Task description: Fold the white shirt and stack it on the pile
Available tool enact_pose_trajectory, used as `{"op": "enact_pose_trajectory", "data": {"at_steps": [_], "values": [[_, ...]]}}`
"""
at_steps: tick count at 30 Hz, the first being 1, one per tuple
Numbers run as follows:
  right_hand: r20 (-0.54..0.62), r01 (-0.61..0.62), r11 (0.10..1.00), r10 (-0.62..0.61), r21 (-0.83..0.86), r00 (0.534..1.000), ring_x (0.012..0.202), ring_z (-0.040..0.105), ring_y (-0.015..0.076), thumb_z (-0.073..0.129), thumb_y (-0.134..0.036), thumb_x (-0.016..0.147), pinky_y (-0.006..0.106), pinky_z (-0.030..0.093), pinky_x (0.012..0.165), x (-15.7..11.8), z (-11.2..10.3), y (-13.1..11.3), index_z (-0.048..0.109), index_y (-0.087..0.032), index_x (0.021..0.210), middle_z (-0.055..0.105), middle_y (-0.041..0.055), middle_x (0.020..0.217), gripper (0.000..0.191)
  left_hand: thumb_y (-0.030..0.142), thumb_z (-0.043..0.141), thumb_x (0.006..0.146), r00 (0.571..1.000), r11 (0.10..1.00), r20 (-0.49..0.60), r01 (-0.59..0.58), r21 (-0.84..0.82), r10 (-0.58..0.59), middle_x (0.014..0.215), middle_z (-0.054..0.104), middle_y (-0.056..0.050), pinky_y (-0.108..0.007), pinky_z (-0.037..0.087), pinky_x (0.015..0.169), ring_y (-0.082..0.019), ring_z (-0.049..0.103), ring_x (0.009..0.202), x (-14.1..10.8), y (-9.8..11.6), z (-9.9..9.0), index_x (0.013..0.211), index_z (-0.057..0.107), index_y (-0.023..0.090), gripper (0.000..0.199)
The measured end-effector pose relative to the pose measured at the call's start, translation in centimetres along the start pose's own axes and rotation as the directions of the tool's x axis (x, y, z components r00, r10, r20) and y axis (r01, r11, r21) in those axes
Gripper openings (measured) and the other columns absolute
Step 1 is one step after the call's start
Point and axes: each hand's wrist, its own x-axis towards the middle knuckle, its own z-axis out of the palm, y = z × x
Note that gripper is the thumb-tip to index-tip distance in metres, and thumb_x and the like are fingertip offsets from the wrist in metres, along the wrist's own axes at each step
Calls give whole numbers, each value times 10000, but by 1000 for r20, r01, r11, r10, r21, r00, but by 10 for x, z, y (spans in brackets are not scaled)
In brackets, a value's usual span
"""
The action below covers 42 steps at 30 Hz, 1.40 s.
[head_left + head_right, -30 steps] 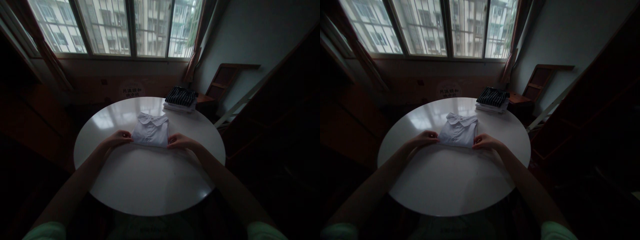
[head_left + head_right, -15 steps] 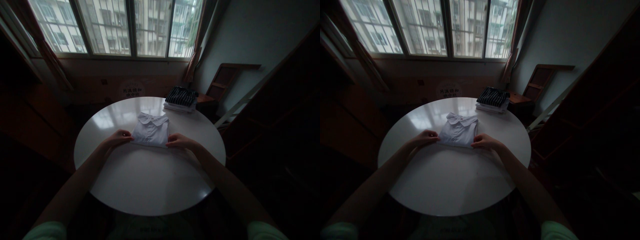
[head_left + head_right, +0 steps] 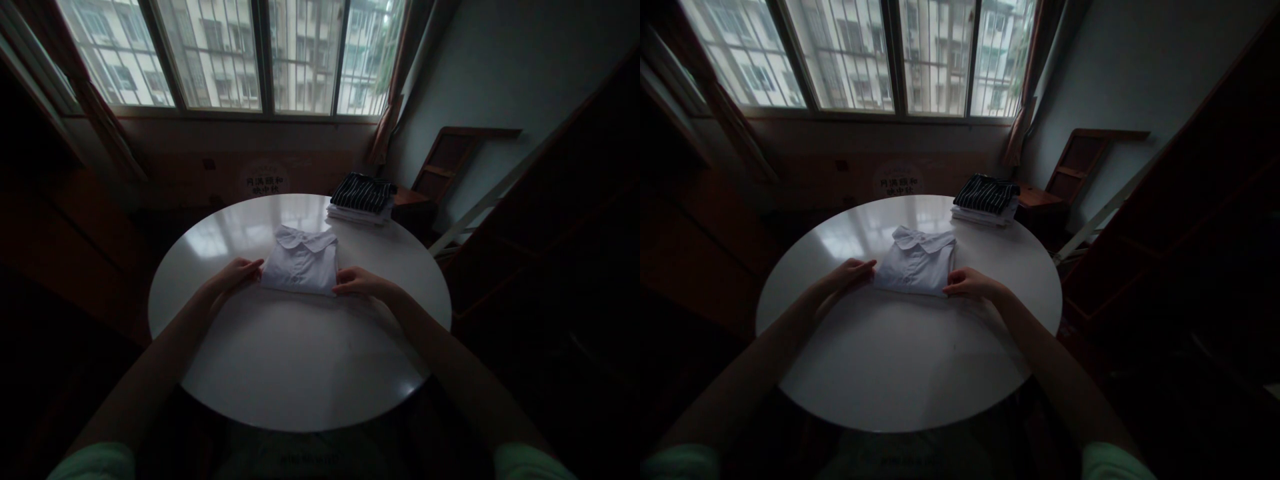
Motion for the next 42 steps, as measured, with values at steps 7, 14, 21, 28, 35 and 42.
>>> {"op": "enact_pose_trajectory", "data": {"at_steps": [7,14,21,28,35,42], "values": [[19,-15,999,15,45,1000,527,439,60,708,-447,572,197,285,461,1,0,1,551,-127,683,511,-31,593,373,354,498,746,996,996,34,-81,26,80,486,525,1,-178,316,461,-71,434,470,6,-6,-2,529,579,118,330],[18,-18,999,17,50,1000,505,428,50,714,-431,575,187,281,439,-1,0,-1,550,-129,675,506,-36,576,358,364,495,753,993,993,59,-109,53,106,473,514,-4,-180,312,462,-69,421,464,5,-5,-2,518,569,119,347],[-54,-19,996,24,86,998,519,472,56,662,-503,623,188,352,478,-3,1,-6,539,-129,638,526,-20,574,394,462,526,737,995,998,78,-58,20,56,497,487,7,-180,290,427,-63,394,448,-2,-2,1,580,559,127,371],[146,-68,998,69,-10,987,428,397,37,668,-492,628,178,279,399,-8,-10,-1,537,-125,603,469,-49,490,391,417,643,662,951,999,308,16,30,-25,426,409,26,-205,214,366,-55,330,375,-12,8,-3,518,525,148,327],[-35,-27,996,30,88,999,316,278,29,519,-610,715,184,191,336,-8,-22,11,535,-141,698,336,-101,374,470,449,533,761,990,998,130,54,38,-59,360,332,66,-186,171,341,-56,290,306,-6,6,-1,806,640,141,329],[-166,-84,989,104,124,981,313,267,14,601,-575,675,190,151,315,-3,-7,1,433,-167,547,377,-75,389,460,414,570,736,999,997,20,43,65,-44,379,336,65,-186,187,360,-45,292,328,1,2,13,680,620,123,300]]}}
